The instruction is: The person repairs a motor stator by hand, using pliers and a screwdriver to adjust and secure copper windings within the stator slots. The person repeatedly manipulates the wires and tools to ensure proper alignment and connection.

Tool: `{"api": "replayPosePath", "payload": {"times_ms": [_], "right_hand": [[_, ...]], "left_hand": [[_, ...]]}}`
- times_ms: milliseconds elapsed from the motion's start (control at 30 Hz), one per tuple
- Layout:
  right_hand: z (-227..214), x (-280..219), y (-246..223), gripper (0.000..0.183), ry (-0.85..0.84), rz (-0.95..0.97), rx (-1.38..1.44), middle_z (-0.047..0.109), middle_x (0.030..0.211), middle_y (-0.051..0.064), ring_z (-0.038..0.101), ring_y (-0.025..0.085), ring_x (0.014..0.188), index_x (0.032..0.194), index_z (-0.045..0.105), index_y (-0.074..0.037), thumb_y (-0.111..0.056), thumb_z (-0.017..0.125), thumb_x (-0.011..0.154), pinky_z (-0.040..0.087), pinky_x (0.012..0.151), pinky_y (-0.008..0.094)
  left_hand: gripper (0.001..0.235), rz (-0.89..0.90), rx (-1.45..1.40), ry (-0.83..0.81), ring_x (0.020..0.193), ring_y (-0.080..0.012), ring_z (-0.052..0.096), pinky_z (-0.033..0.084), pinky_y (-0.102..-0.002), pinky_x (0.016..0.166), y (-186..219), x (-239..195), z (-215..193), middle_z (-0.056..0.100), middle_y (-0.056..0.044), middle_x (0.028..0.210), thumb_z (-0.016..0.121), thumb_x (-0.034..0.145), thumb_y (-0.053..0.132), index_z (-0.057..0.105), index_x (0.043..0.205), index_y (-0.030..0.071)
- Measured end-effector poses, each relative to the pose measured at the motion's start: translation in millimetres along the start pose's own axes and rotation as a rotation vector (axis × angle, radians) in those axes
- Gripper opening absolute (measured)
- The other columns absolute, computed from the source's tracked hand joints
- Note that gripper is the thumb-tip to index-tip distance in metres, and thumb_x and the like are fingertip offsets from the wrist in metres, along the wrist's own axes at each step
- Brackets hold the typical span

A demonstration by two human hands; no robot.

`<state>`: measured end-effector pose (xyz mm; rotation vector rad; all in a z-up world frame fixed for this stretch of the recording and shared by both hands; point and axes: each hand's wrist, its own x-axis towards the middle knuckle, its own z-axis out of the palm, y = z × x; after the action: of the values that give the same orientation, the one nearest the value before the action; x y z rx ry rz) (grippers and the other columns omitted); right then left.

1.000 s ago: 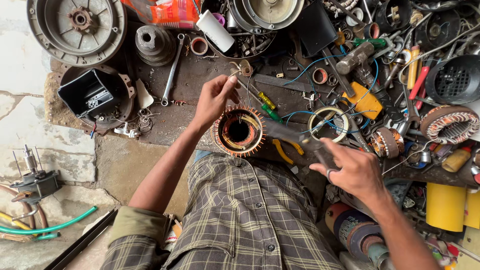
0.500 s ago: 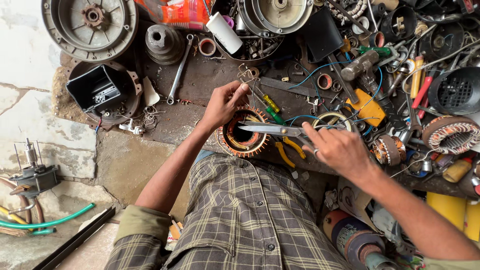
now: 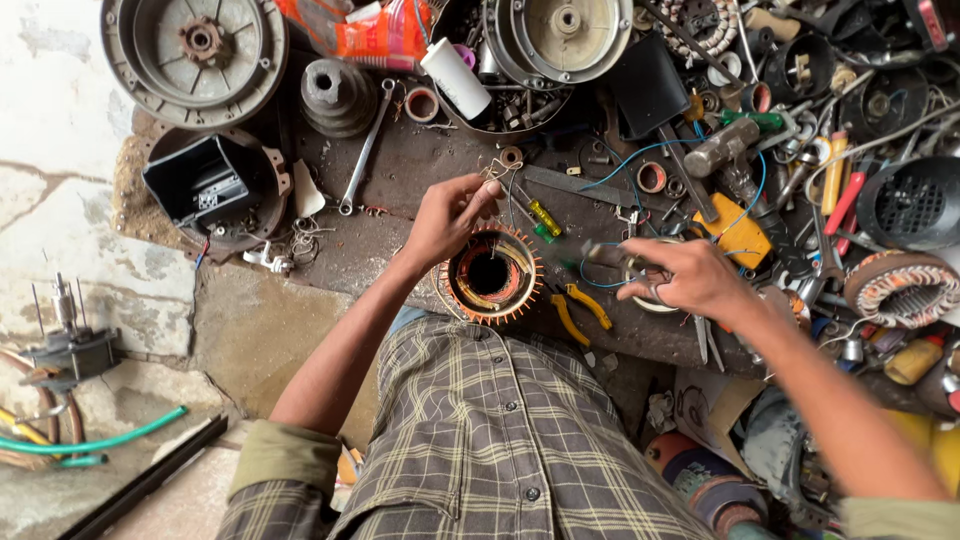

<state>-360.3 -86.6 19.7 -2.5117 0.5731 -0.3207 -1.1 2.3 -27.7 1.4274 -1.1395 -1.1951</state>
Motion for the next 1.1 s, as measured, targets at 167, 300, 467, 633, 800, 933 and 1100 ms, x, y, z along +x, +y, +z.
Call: {"api": "replayPosePath", "payload": {"times_ms": [167, 300, 467, 633, 800, 933, 1100], "right_hand": [[49.1, -27.9, 19.8, 0.071, 0.194, 0.657, -0.132, 0.075, 0.091, 0.019, 0.075, 0.031, 0.078, 0.138, 0.063, 0.001, -0.034, 0.088, 0.081, 0.058, 0.070, 0.043], [79.6, -46.2, 25.2, 0.066, 0.159, 0.803, -0.312, 0.072, 0.092, 0.023, 0.071, 0.037, 0.079, 0.139, 0.063, -0.001, -0.027, 0.087, 0.083, 0.055, 0.069, 0.047], [101.6, -59.0, 16.1, 0.063, 0.131, 0.574, -0.471, 0.068, 0.112, 0.019, 0.068, 0.032, 0.095, 0.141, 0.063, -0.001, -0.017, 0.079, 0.082, 0.057, 0.082, 0.041], [152.0, -51.7, -33.0, 0.033, 0.262, 0.442, -0.197, 0.064, 0.114, 0.013, 0.064, 0.028, 0.108, 0.115, 0.064, -0.007, -0.017, 0.080, 0.087, 0.059, 0.091, 0.040], [192.6, -55.3, -31.6, 0.054, 0.103, 0.494, -0.192, 0.064, 0.111, 0.021, 0.063, 0.034, 0.096, 0.123, 0.063, 0.000, -0.016, 0.084, 0.076, 0.057, 0.069, 0.039], [192.0, -76.4, -14.8, 0.045, 0.306, 0.552, -0.028, 0.065, 0.101, 0.011, 0.065, 0.025, 0.093, 0.109, 0.061, -0.004, -0.014, 0.086, 0.073, 0.056, 0.076, 0.038], [138.6, -81.5, -33.6, 0.019, 0.282, 0.934, 0.705, 0.067, 0.079, 0.009, 0.062, 0.018, 0.060, 0.092, 0.069, -0.002, -0.018, 0.079, 0.091, 0.049, 0.052, 0.030]], "left_hand": [[0.043, 0.113, 0.071, 0.052, 0.077, -0.0093, 0.068, 0.055, -0.026, 0.068, 6.8, -1.4, -12.0, 0.073, -0.004, 0.082, 0.053, 0.106, 0.040, 0.072, 0.097, 0.002], [0.050, 0.163, -0.099, -0.091, 0.079, -0.0093, 0.064, 0.053, -0.027, 0.075, 14.7, 5.3, -2.1, 0.069, -0.002, 0.081, 0.044, 0.114, 0.042, 0.064, 0.089, 0.003], [0.050, 0.067, -0.249, -0.226, 0.064, -0.0069, 0.053, 0.051, -0.026, 0.062, 9.4, 31.7, 34.1, 0.051, 0.004, 0.068, 0.043, 0.111, 0.045, 0.051, 0.079, 0.009], [0.048, 0.004, -0.497, -0.188, 0.058, -0.0069, 0.039, 0.040, -0.027, 0.056, 1.9, 51.7, 42.4, 0.041, 0.004, 0.066, 0.049, 0.112, 0.042, 0.044, 0.076, 0.011], [0.047, -0.049, -0.609, -0.169, 0.057, -0.0073, 0.036, 0.039, -0.027, 0.055, -2.5, 44.0, 32.8, 0.037, 0.005, 0.065, 0.048, 0.111, 0.043, 0.039, 0.075, 0.014], [0.049, -0.012, -0.633, -0.170, 0.058, -0.0097, 0.041, 0.041, -0.028, 0.058, 3.4, 46.1, 31.7, 0.042, 0.002, 0.065, 0.046, 0.112, 0.043, 0.043, 0.074, 0.011], [0.050, 0.046, -0.664, -0.094, 0.057, -0.0115, 0.044, 0.043, -0.029, 0.058, 1.2, 43.4, 29.5, 0.044, 0.000, 0.063, 0.047, 0.112, 0.042, 0.044, 0.073, 0.011]]}}
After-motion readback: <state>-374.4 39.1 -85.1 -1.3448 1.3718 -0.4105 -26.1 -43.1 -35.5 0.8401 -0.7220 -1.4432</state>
